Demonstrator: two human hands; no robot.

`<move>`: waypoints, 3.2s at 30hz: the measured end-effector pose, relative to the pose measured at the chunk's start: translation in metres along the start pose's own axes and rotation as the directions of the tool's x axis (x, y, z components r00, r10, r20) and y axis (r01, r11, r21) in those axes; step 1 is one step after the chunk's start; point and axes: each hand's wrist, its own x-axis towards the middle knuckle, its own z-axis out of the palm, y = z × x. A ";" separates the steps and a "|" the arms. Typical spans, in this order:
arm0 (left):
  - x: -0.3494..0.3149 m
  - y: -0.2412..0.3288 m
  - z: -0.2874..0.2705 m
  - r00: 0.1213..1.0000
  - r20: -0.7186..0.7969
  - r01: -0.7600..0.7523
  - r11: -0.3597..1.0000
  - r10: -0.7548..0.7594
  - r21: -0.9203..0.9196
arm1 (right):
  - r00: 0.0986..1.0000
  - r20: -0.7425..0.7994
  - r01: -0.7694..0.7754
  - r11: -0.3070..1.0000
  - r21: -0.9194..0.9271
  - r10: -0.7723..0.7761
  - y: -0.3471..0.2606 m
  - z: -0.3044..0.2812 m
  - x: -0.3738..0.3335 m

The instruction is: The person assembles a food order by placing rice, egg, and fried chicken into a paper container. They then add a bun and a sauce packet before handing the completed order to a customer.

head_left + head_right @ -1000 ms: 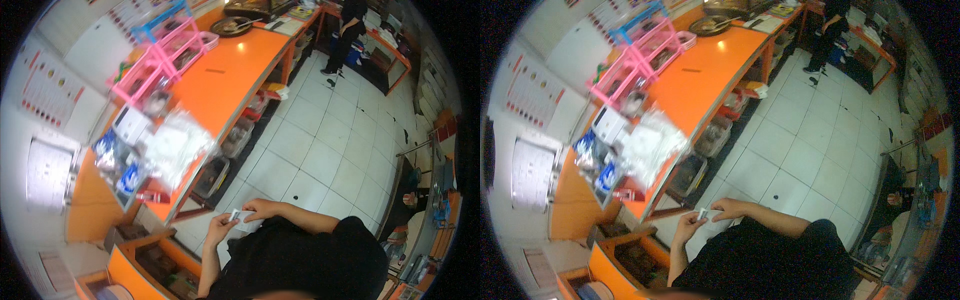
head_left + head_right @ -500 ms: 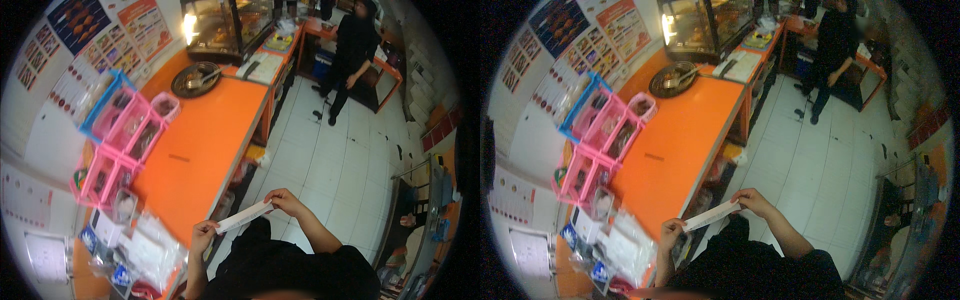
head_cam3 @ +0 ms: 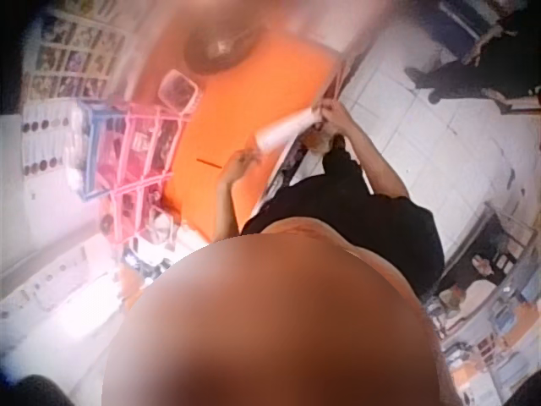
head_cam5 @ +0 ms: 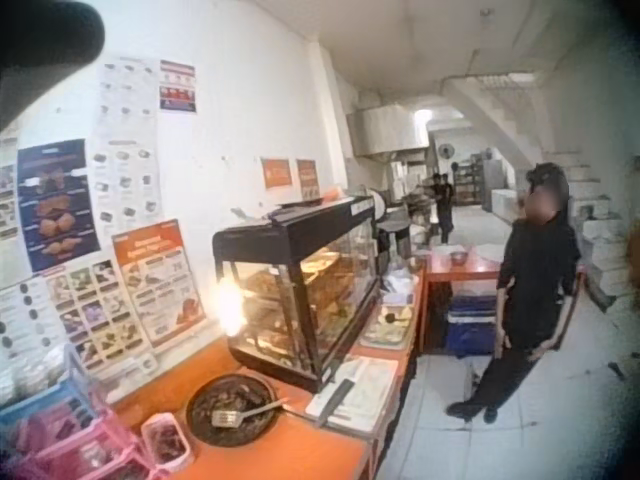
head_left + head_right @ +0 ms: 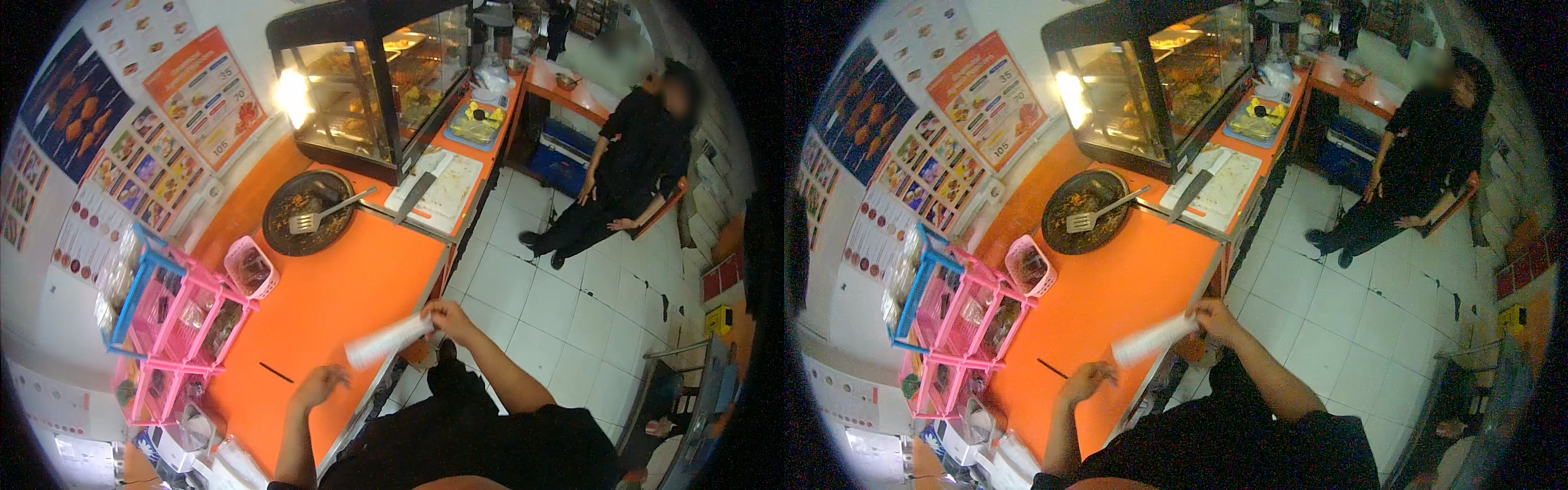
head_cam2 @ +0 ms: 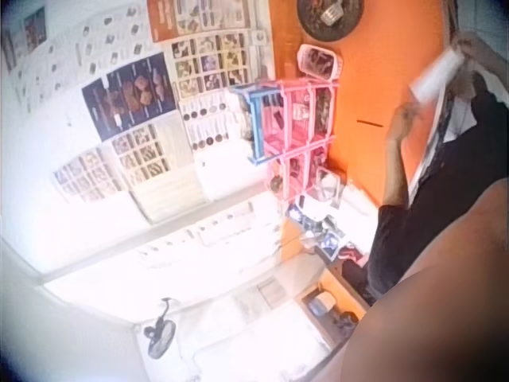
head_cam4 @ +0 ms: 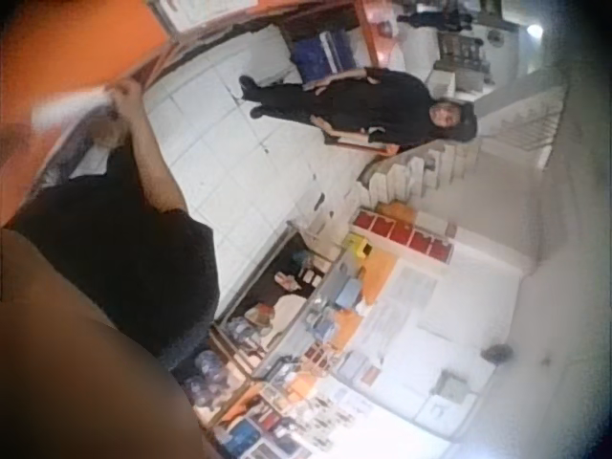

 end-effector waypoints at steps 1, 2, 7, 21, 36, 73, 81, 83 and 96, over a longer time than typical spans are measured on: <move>0.010 -0.003 -0.009 0.989 -0.139 0.067 0.996 -0.057 0.067 | 0.973 -0.109 -0.178 0.965 0.195 0.202 0.012 -0.021 0.034; 0.024 -0.001 -0.021 0.949 -0.270 0.206 0.969 -0.163 0.139 | 0.980 -0.089 -0.162 0.974 0.157 0.177 0.025 -0.037 0.065; 0.148 0.064 0.005 0.866 -0.476 0.195 0.980 -0.156 0.032 | 0.958 -0.221 0.067 0.894 -0.442 -0.181 0.081 -0.134 0.179; 0.486 0.124 0.159 0.825 -0.565 0.324 0.796 0.028 0.512 | 0.573 -0.791 -0.443 0.893 -0.078 0.215 0.413 -0.486 0.322; 0.478 0.104 0.172 0.768 -0.523 0.636 0.348 -0.370 0.689 | 0.712 -0.692 -0.193 0.981 -0.031 0.118 0.490 -0.483 0.606; 0.547 0.123 0.196 0.330 -0.674 0.875 -0.054 -0.661 0.481 | 0.948 -0.304 -0.131 0.755 -0.643 -0.095 0.539 -0.537 0.810; 0.510 0.115 0.185 0.399 -0.640 0.866 0.041 -0.656 0.498 | 0.828 -0.339 0.170 0.777 -0.607 -0.446 0.444 -0.537 0.747; 0.501 0.114 0.183 0.410 -0.633 0.861 0.049 -0.657 0.506 | 0.822 -0.385 0.152 0.814 -0.560 -0.419 0.410 -0.545 0.720; 0.477 0.109 0.164 0.852 -0.436 0.516 0.600 -0.289 0.611 | 0.497 -0.867 -0.190 0.979 -0.074 0.030 0.161 -0.588 0.322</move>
